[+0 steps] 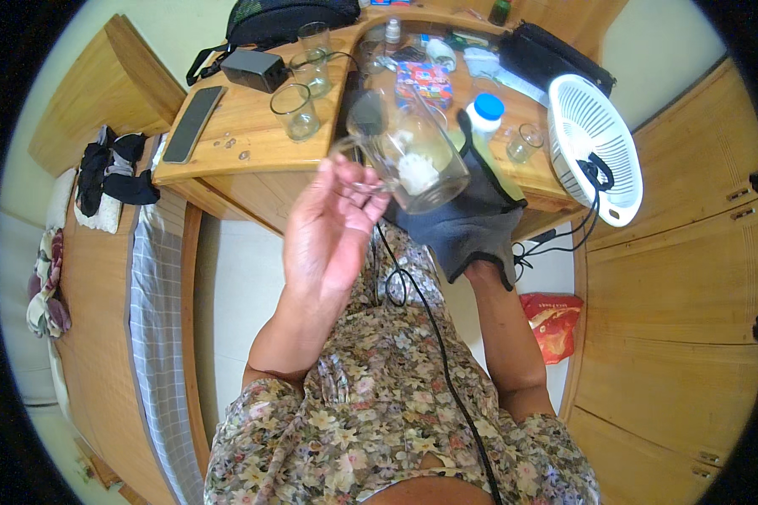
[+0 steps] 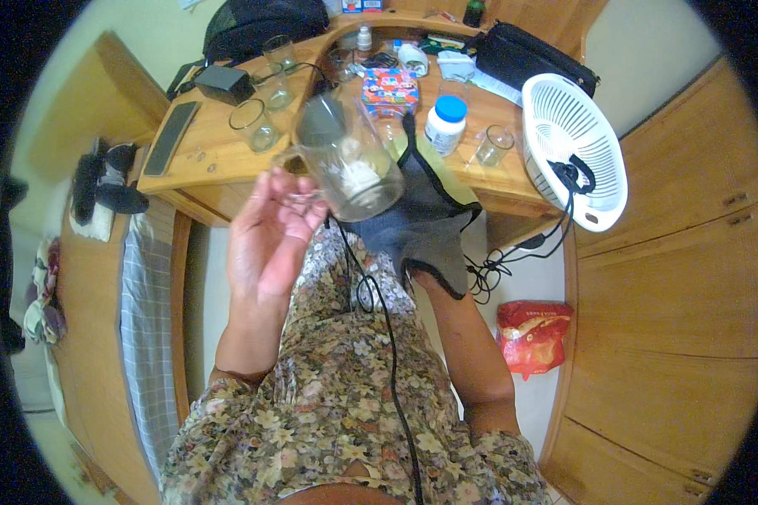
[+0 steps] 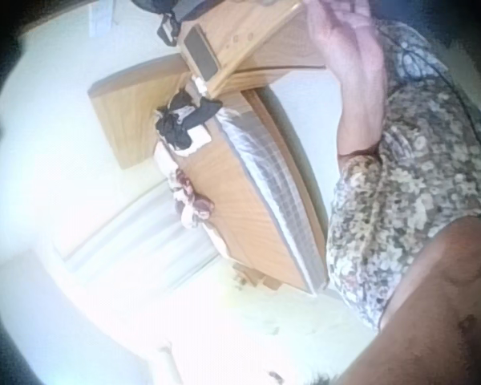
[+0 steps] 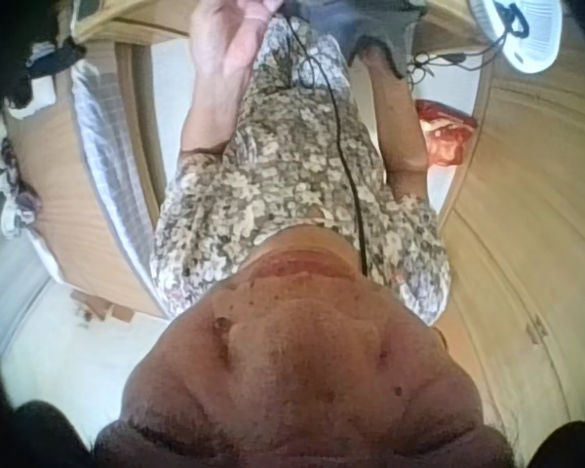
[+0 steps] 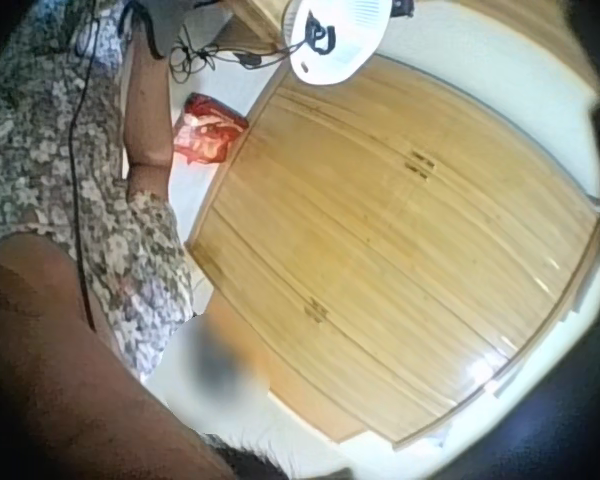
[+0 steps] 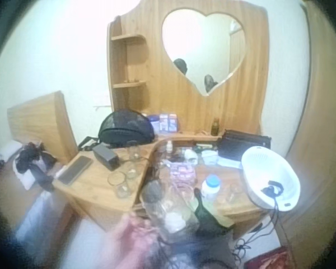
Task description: The person wipes a white bottle and several clear drinking glasses with a cloth. They handle each item individually, wiping the exterior and interior surfaces, then place them back on the wooden desk.
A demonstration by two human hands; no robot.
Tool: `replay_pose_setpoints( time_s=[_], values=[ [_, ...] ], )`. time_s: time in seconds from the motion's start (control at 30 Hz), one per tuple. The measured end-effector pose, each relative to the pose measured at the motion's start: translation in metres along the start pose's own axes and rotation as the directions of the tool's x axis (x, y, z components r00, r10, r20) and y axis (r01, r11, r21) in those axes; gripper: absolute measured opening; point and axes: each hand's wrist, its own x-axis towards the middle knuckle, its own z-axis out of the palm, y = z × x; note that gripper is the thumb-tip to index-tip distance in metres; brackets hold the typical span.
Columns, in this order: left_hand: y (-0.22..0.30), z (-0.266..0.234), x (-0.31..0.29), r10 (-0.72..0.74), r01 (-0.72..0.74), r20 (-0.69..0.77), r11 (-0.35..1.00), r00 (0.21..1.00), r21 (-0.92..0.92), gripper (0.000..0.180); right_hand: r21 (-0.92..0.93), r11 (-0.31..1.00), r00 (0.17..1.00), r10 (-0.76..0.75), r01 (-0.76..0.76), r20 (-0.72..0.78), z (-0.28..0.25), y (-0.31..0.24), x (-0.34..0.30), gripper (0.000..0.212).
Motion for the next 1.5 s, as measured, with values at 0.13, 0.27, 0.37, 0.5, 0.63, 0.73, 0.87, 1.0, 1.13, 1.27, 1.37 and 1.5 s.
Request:
replay_pose_setpoints(
  time_s=[0.13, 0.27, 0.37, 0.5, 0.63, 0.73, 0.87, 1.0, 1.13, 1.27, 1.37, 1.5],
  values=[
    [-0.023, -0.016, 0.004, -0.185, 0.183, -0.039, 0.981, 0.982, -0.057, 0.02, -0.432, 0.887, 0.973, -0.218, 0.167, -0.072, 0.012, 0.0, 0.003, 0.05],
    [-0.032, -0.025, 0.004, -0.246, 0.243, -0.013, 0.965, 0.969, -0.098, 0.016, -0.74, 0.627, 0.892, -0.444, 0.243, -0.084, 0.018, 0.012, -0.004, 0.043],
    [-0.031, -0.026, 0.006, -0.23, 0.229, -0.005, 0.972, 0.973, -0.056, 0.016, -0.821, 0.514, 0.847, -0.526, 0.247, -0.074, 0.012, 0.022, -0.005, 0.038],
    [-0.03, -0.026, 0.007, -0.221, 0.222, 0.028, 0.974, 0.975, -0.044, 0.017, -0.815, 0.529, 0.817, -0.563, 0.239, -0.126, 0.012, 0.026, 0.005, 0.032],
    [-0.031, -0.026, 0.006, -0.216, 0.217, 0.095, 0.976, 0.972, -0.003, 0.019, -0.133, 0.984, 0.89, -0.165, 0.119, -0.424, 0.037, 0.009, 0.014, 0.044],
    [-0.031, -0.027, 0.005, -0.219, 0.213, 0.114, 0.975, 0.969, 0.062, 0.021, 0.162, 0.982, 0.947, -0.038, 0.094, -0.32, 0.052, -0.014, 0.003, 0.038],
    [-0.026, -0.028, 0.008, -0.227, 0.218, 0.153, 0.973, 0.962, 0.077, 0.021, 0.156, 0.988, 0.961, 0.058, -0.015, -0.271, 0.046, -0.02, -0.006, 0.035],
    [-0.021, -0.028, 0.008, -0.237, 0.201, 0.19, 0.961, 0.953, 0.187, 0.022, 0.224, 0.973, 0.998, -0.057, 0.063, -0.034, 0.019, -0.017, -0.003, 0.047],
    [-0.017, -0.027, 0.008, -0.262, 0.209, 0.221, 0.949, 0.939, 0.237, 0.024, -0.209, 0.965, 0.986, -0.164, 0.159, -0.009, 0.007, -0.022, 0.0, 0.06],
    [-0.019, -0.025, 0.007, -0.279, 0.22, 0.194, 0.935, 0.94, 0.28, 0.025, -0.04, 0.996, 0.988, -0.085, 0.08, -0.13, 0.014, -0.02, 0.015, 0.063],
    [-0.025, -0.024, 0.005, -0.203, 0.162, 0.079, 0.918, 0.976, 0.362, 0.028, -0.822, 0.475, 0.901, -0.423, 0.314, 0.099, 0.012, -0.027, 0.013, 0.04],
    [-0.029, -0.023, 0.004, -0.152, 0.107, 0.062, 0.883, 0.986, 0.457, 0.027, -0.948, -0.109, 0.767, -0.564, 0.297, 0.306, 0.017, -0.034, 0.004, 0.028]
  ],
)
